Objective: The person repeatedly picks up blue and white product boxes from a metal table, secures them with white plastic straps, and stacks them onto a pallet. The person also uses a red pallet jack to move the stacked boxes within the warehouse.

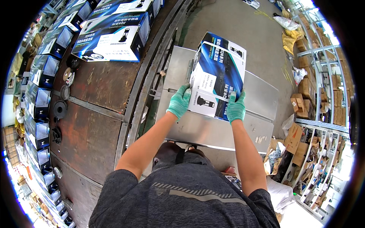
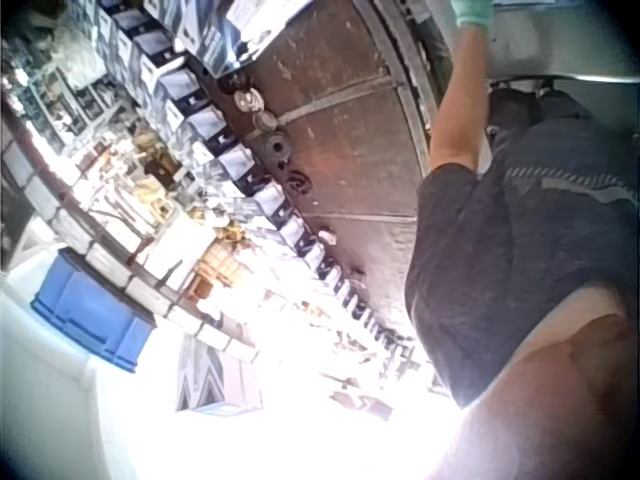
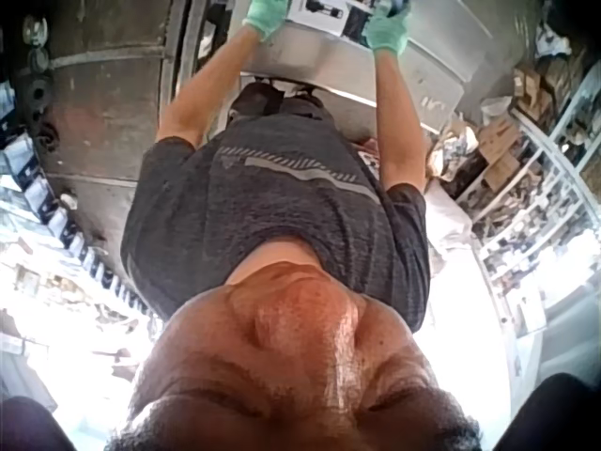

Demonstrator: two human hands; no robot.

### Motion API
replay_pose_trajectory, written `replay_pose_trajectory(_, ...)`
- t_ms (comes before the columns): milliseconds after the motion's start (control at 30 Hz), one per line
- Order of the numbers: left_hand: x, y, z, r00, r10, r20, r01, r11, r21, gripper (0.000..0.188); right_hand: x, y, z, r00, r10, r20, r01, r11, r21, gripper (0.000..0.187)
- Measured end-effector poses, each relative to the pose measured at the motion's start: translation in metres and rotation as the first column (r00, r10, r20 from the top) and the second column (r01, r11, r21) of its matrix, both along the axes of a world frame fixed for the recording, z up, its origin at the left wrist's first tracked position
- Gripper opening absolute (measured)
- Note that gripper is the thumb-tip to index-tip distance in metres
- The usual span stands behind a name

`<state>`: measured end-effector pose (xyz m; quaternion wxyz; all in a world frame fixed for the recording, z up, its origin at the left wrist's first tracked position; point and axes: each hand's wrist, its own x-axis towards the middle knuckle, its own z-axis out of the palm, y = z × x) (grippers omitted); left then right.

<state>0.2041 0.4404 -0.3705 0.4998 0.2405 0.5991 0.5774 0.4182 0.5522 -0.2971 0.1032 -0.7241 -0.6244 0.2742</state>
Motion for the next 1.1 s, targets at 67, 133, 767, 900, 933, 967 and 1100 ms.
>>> replay_pose_trajectory(67,0.013,0.008,0.018,0.997,0.074,-0.022,-0.073,0.997,0.029,0.045,0.001,0.000,-0.003,1.000,0.003,0.005,-0.003,1.000,0.006,0.073)
replay_pose_trajectory(133,0.022,0.018,0.002,0.928,0.041,-0.370,-0.016,0.998,0.069,0.055,-0.001,0.002,-0.001,1.000,0.015,0.001,-0.015,1.000,0.025,0.073)
replay_pose_trajectory(767,0.046,0.019,0.033,0.596,0.011,-0.803,-0.125,0.989,-0.079,0.052,-0.026,0.212,0.001,0.822,0.560,0.101,-0.565,0.780,0.271,0.076)
replay_pose_trajectory(900,0.050,0.018,0.044,0.501,-0.032,-0.865,-0.156,0.980,-0.126,0.052,-0.042,0.258,0.001,0.793,0.596,0.123,-0.609,0.779,0.151,0.080)
replay_pose_trajectory(933,0.052,0.018,0.043,0.448,-0.001,-0.894,-0.147,0.986,-0.075,0.052,-0.042,0.265,0.000,0.791,0.599,0.125,-0.611,0.782,0.123,0.083)
replay_pose_trajectory(967,0.052,0.018,0.041,0.469,-0.041,-0.882,-0.150,0.981,-0.125,0.052,-0.041,0.271,-0.001,0.783,0.615,0.097,-0.622,0.776,0.100,0.083)
replay_pose_trajectory(1100,0.052,0.019,0.045,0.451,-0.212,-0.867,-0.211,0.918,-0.335,0.056,-0.025,0.274,0.009,0.787,0.611,0.087,-0.614,0.789,0.015,0.080)
